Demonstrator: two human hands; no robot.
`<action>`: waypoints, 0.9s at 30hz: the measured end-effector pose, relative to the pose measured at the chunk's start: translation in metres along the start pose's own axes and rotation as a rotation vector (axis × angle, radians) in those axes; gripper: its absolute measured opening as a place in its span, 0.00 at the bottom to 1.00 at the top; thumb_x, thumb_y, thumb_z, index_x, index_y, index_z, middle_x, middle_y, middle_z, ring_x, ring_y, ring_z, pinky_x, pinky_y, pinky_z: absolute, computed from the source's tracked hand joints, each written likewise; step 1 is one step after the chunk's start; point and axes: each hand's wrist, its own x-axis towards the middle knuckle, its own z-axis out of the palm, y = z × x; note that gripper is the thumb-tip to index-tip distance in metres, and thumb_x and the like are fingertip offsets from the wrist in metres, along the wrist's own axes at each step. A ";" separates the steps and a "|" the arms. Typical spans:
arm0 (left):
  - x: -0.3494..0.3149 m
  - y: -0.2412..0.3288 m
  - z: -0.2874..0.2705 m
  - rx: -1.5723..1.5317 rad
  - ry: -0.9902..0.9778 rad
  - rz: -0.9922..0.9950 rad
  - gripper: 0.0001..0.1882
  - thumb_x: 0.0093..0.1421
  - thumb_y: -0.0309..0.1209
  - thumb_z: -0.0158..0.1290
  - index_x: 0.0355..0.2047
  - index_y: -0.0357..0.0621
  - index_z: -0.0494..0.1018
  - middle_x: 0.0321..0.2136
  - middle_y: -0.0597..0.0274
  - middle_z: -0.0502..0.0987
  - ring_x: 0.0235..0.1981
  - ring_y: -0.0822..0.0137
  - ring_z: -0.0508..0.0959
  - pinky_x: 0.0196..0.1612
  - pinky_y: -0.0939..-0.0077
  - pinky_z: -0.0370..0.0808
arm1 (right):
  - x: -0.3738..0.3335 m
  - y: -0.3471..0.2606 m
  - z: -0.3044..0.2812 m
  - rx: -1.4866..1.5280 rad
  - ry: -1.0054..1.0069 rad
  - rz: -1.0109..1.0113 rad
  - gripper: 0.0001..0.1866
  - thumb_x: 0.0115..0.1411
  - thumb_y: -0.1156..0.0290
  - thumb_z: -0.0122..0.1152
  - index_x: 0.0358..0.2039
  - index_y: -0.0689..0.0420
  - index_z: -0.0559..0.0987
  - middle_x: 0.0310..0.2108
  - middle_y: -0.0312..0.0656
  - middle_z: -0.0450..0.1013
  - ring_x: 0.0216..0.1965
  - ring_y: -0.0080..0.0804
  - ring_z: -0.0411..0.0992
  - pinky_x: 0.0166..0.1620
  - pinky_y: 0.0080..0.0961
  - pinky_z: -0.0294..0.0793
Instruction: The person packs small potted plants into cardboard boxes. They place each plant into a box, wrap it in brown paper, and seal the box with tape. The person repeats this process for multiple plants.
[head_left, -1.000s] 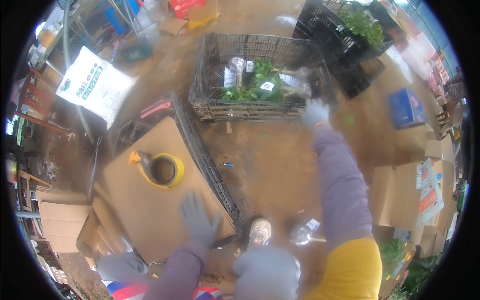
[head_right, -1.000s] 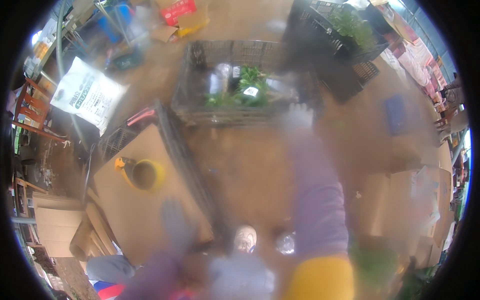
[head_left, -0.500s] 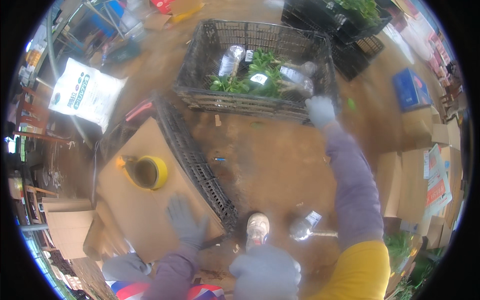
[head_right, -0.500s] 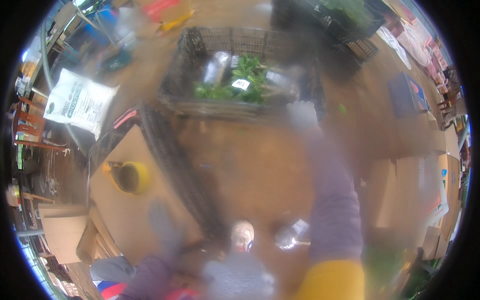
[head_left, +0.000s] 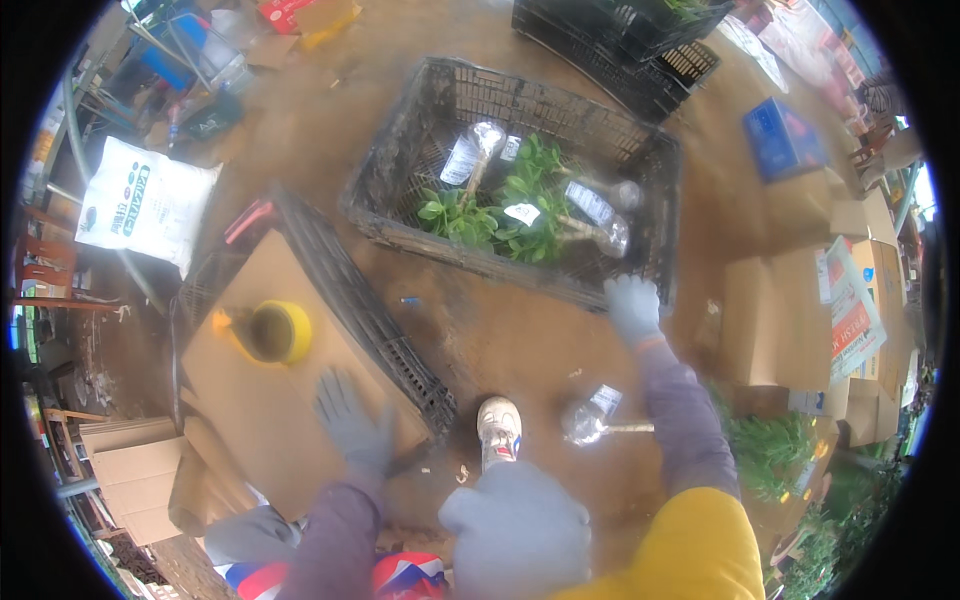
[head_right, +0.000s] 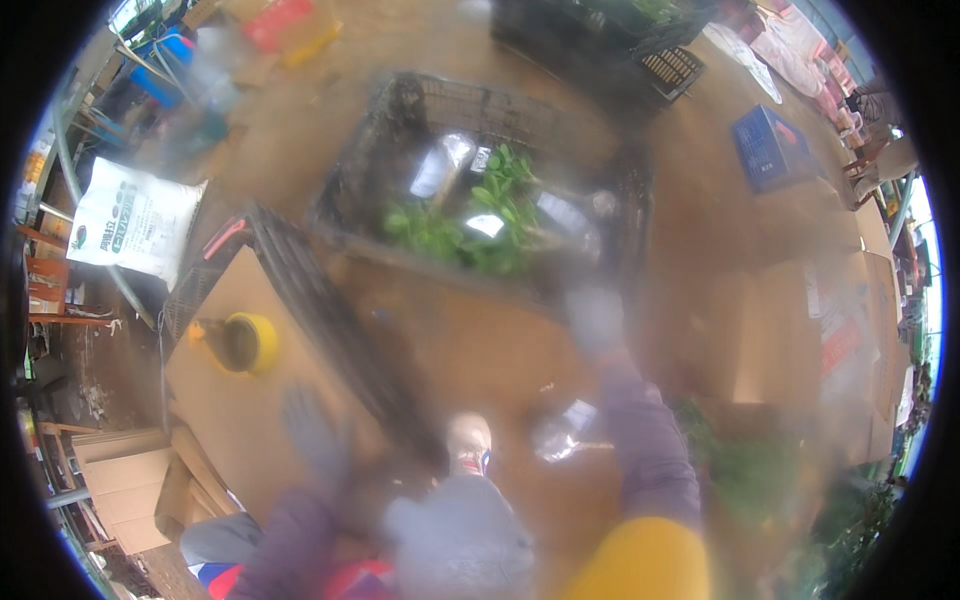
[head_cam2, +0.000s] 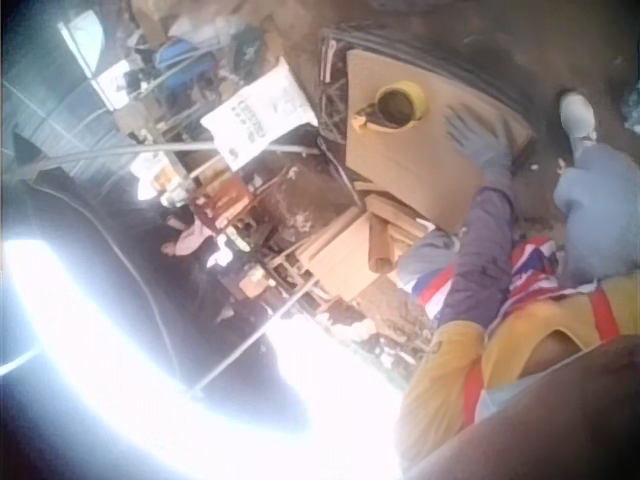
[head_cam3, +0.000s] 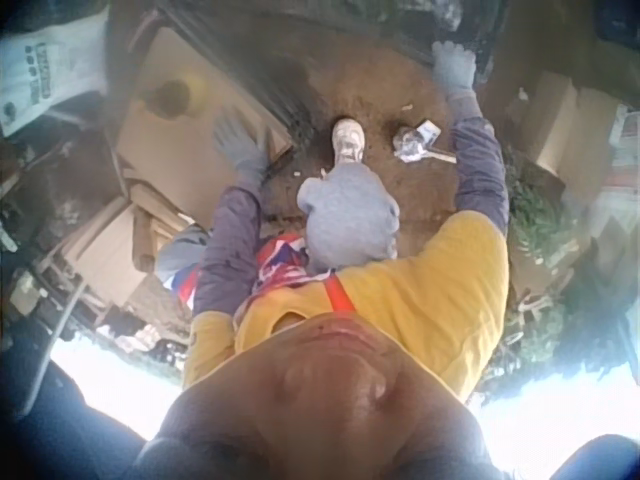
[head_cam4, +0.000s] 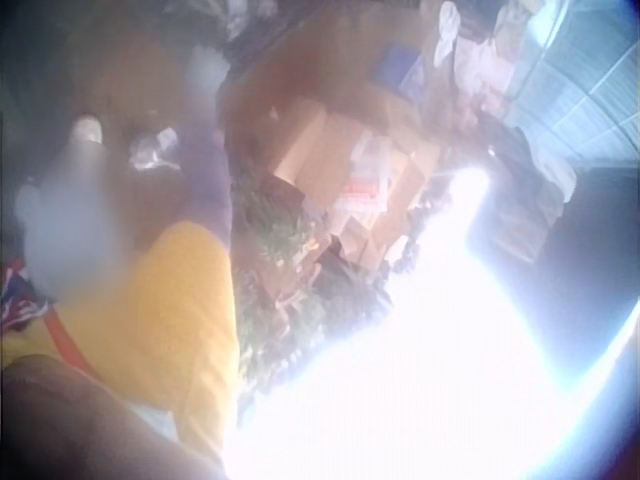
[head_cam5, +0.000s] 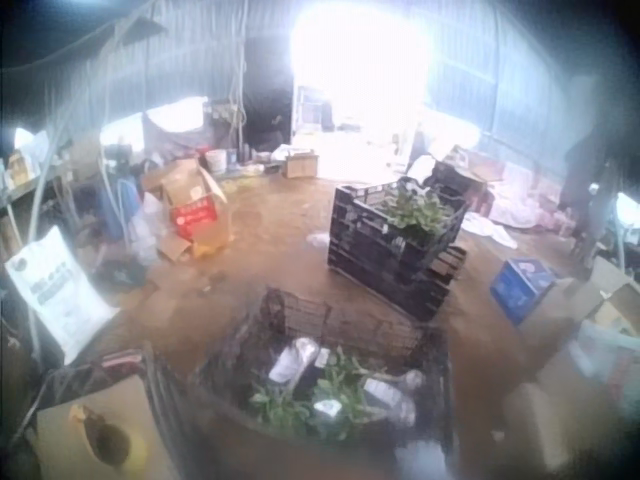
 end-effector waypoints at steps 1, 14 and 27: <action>0.000 -0.001 0.000 -0.005 0.015 0.009 0.48 0.58 0.53 0.55 0.70 0.35 0.52 0.71 0.42 0.52 0.72 0.43 0.50 0.73 0.45 0.42 | -0.017 -0.001 0.003 0.005 -0.030 0.010 0.02 0.55 0.70 0.58 0.31 0.50 0.76 0.30 0.38 0.73 0.36 0.38 0.76 0.38 0.41 0.73; 0.001 -0.007 0.004 -0.054 0.106 0.076 0.46 0.60 0.53 0.54 0.70 0.35 0.55 0.69 0.40 0.56 0.71 0.42 0.54 0.70 0.43 0.49 | -0.138 -0.014 0.006 0.017 -0.121 0.078 0.05 0.54 0.70 0.61 0.32 0.50 0.77 0.33 0.40 0.74 0.39 0.41 0.76 0.40 0.41 0.75; 0.013 -0.013 0.035 -0.058 0.277 0.144 0.44 0.61 0.55 0.53 0.68 0.36 0.58 0.68 0.39 0.58 0.70 0.42 0.56 0.70 0.47 0.52 | -0.250 -0.056 -0.061 0.335 -0.145 0.494 0.18 0.58 0.63 0.60 0.48 0.55 0.78 0.39 0.49 0.77 0.41 0.51 0.76 0.43 0.46 0.75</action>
